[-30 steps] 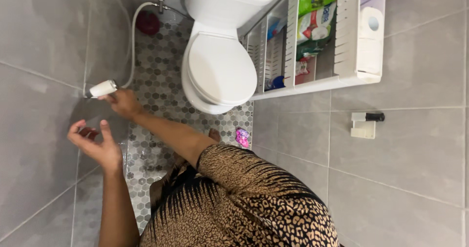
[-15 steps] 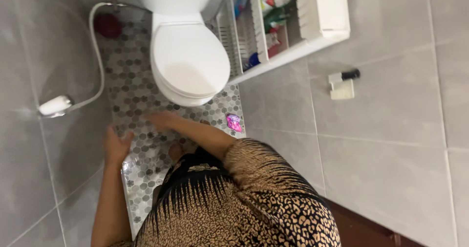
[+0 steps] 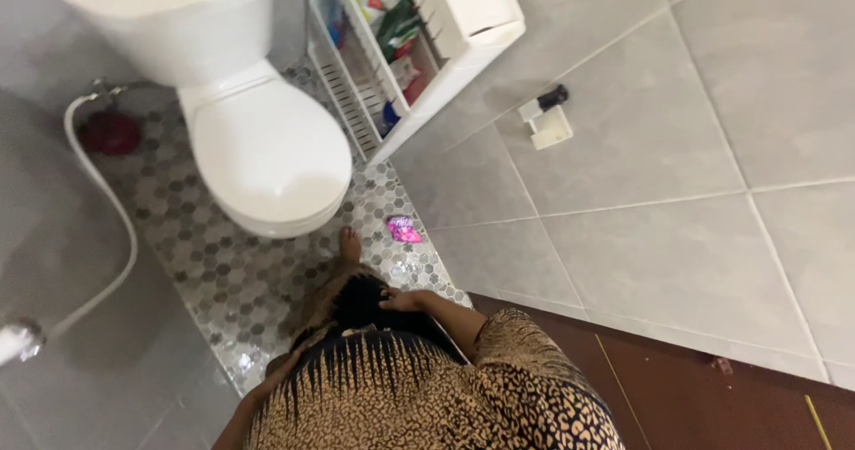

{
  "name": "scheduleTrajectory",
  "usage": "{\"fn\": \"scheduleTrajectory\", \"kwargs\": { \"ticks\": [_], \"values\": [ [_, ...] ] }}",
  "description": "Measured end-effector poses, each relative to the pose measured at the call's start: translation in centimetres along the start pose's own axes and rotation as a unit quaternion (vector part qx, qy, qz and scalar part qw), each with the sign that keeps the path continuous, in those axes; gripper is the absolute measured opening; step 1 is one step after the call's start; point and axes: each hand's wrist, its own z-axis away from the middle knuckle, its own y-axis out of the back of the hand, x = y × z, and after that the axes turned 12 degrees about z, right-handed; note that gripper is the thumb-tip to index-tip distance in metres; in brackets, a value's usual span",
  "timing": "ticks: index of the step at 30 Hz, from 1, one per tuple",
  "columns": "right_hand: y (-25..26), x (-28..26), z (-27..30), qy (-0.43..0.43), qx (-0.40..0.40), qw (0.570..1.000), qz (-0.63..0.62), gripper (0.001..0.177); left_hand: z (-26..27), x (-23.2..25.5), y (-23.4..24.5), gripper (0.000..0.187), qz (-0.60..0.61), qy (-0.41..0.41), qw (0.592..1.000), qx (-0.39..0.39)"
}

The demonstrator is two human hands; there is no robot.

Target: The person wipes the exterior surfaces of a toilet, including the tank, lid, and seat, with a cloth and toilet paper.

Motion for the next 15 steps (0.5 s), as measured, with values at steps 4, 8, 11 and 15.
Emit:
{"fn": "scheduleTrajectory", "kwargs": {
  "ticks": [4,8,11,15],
  "values": [
    [7.5,1.5,-0.8,-0.031,0.031,0.990,0.134,0.043,-4.3,6.3,1.2,0.083,-0.114,0.024,0.990,0.079],
    [19.7,1.2,1.7,-0.022,0.195,0.972,0.129,0.027,-10.3,17.2,3.8,0.068,-0.295,-0.088,0.907,0.286],
    [28.7,-0.5,8.9,-0.032,0.459,0.888,0.027,0.020,-12.6,24.7,4.3,0.055,-0.285,-0.221,0.858,0.367],
    [37.9,-3.5,17.3,0.042,0.706,0.703,-0.077,0.010,-10.3,38.0,-0.9,0.042,-0.278,-0.368,0.792,0.401]
  ]
}}
